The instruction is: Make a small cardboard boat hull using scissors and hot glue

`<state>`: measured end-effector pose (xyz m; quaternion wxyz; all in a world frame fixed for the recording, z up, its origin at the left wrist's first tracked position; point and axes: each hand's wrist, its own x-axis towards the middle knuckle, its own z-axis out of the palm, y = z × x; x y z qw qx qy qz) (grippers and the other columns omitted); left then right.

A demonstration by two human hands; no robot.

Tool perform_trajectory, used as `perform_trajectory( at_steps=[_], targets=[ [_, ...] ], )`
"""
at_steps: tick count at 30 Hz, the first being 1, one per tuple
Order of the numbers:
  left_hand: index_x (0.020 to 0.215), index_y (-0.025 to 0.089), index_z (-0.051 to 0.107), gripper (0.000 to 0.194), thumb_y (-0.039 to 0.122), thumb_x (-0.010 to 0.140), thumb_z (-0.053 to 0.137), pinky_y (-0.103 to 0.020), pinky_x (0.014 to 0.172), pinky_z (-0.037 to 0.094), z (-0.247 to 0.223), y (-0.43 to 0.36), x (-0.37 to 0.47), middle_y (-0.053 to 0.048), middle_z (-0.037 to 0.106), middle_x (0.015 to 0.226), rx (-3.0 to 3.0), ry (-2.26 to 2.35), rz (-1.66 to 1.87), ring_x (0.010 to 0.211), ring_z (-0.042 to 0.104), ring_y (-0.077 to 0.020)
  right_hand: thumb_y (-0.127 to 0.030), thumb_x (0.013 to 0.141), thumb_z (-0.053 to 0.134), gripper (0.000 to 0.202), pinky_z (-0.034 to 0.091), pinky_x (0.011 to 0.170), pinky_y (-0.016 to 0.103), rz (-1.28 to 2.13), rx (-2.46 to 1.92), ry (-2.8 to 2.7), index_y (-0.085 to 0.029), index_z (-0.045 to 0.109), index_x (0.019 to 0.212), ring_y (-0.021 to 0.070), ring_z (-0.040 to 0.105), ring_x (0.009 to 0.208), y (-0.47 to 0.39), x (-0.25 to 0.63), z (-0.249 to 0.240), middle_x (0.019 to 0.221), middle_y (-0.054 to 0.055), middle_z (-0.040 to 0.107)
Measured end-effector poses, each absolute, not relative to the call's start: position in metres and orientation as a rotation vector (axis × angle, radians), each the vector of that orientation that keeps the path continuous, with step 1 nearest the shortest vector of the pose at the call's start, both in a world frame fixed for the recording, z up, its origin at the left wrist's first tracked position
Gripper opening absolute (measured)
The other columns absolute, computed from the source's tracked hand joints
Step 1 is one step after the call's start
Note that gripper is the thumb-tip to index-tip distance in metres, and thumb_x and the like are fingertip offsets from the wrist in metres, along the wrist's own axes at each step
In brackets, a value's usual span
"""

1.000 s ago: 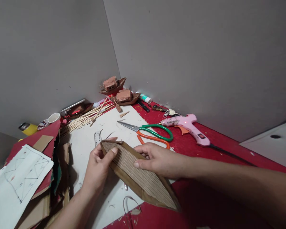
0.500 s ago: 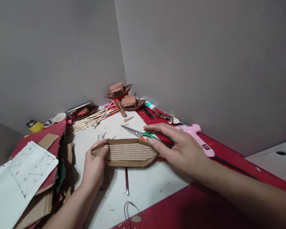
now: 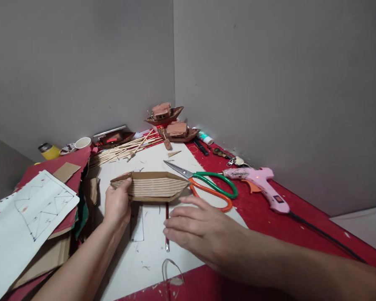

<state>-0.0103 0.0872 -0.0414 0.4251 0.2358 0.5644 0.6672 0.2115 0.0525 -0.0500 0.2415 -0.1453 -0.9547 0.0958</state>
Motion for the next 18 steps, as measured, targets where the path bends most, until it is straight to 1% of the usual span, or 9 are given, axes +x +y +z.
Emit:
perform_trajectory(
  at_steps=[2,3,4,6,8,10,12,15,18],
  targets=[
    [0.082,0.015,0.067,0.026,0.015,0.057,0.074,-0.022,0.055,0.047,-0.043,0.089,-0.012,0.001,0.071,0.070,0.570,1.426,1.665,0.058,0.062,-0.0132,-0.011,0.092,0.045,0.034,0.030,0.104,0.046,0.260,-0.371,-2.724,-0.016,0.056,0.124,0.0253,0.048,0.121,0.053,0.207,-0.058,0.128,0.010,0.061],
    [0.082,0.015,0.067,0.025,0.015,0.057,0.074,-0.022,0.053,0.046,-0.043,0.089,-0.013,0.001,0.070,0.069,0.564,1.431,1.660,0.057,0.062,-0.0131,-0.011,0.092,0.046,0.034,0.032,0.101,0.045,0.249,-0.372,-2.767,-0.014,0.056,0.124,0.0263,0.047,0.121,0.054,0.205,-0.062,0.127,0.012,0.061],
    [0.082,0.015,0.067,0.025,0.015,0.057,0.074,-0.021,0.051,0.045,-0.044,0.089,-0.013,0.001,0.070,0.068,0.562,1.434,1.655,0.056,0.062,-0.0130,-0.011,0.092,0.045,0.030,0.035,0.098,0.044,0.232,-0.385,-2.796,-0.013,0.058,0.119,0.0264,0.048,0.118,0.056,0.204,-0.064,0.121,0.013,0.063],
    [0.082,0.014,0.067,0.024,0.015,0.058,0.073,-0.020,0.049,0.045,-0.045,0.087,-0.012,0.001,0.069,0.067,0.564,1.433,1.637,0.056,0.062,-0.0124,-0.008,0.091,0.045,0.022,0.040,0.090,0.040,0.192,-0.457,-2.831,-0.013,0.063,0.102,0.0241,0.053,0.102,0.058,0.204,-0.063,0.101,0.012,0.066],
    [0.081,0.013,0.067,0.023,0.016,0.059,0.073,-0.019,0.047,0.044,-0.045,0.085,-0.010,0.002,0.068,0.065,0.565,1.428,1.614,0.054,0.061,-0.0115,-0.006,0.088,0.047,0.018,0.041,0.082,0.038,0.166,-0.553,-2.856,-0.014,0.063,0.086,0.0218,0.053,0.087,0.058,0.208,-0.056,0.086,0.009,0.064],
    [0.079,0.013,0.066,0.020,0.015,0.060,0.073,-0.018,0.045,0.043,-0.043,0.083,-0.007,0.002,0.066,0.062,0.555,1.432,1.587,0.051,0.059,-0.0109,-0.006,0.084,0.052,0.015,0.041,0.076,0.035,0.203,-0.675,-2.854,-0.016,0.062,0.078,0.0206,0.052,0.079,0.057,0.215,-0.046,0.079,0.007,0.063],
    [0.079,0.012,0.066,0.017,0.015,0.062,0.071,-0.019,0.044,0.043,-0.041,0.080,-0.004,0.001,0.065,0.061,0.539,1.443,1.558,0.050,0.059,-0.0110,-0.009,0.083,0.053,0.014,0.041,0.071,0.032,0.270,-0.785,-2.788,-0.017,0.061,0.075,0.0194,0.052,0.074,0.057,0.223,-0.038,0.075,0.006,0.062],
    [0.080,0.012,0.065,0.012,0.014,0.068,0.068,-0.020,0.047,0.047,-0.033,0.075,0.001,-0.001,0.067,0.066,0.511,1.471,1.525,0.052,0.060,-0.0116,-0.014,0.089,0.047,0.020,0.041,0.066,0.031,0.257,-0.791,-2.565,-0.017,0.062,0.076,0.0181,0.053,0.069,0.058,0.233,-0.033,0.074,0.006,0.062],
    [0.084,0.012,0.065,0.011,0.013,0.073,0.065,-0.021,0.052,0.050,-0.024,0.061,0.001,-0.003,0.069,0.073,0.488,1.504,1.496,0.058,0.063,-0.0120,-0.016,0.093,0.043,0.022,0.043,0.070,0.034,0.197,-0.752,-2.383,-0.016,0.064,0.088,0.0202,0.057,0.076,0.061,0.235,-0.034,0.081,0.008,0.066]
  ],
)
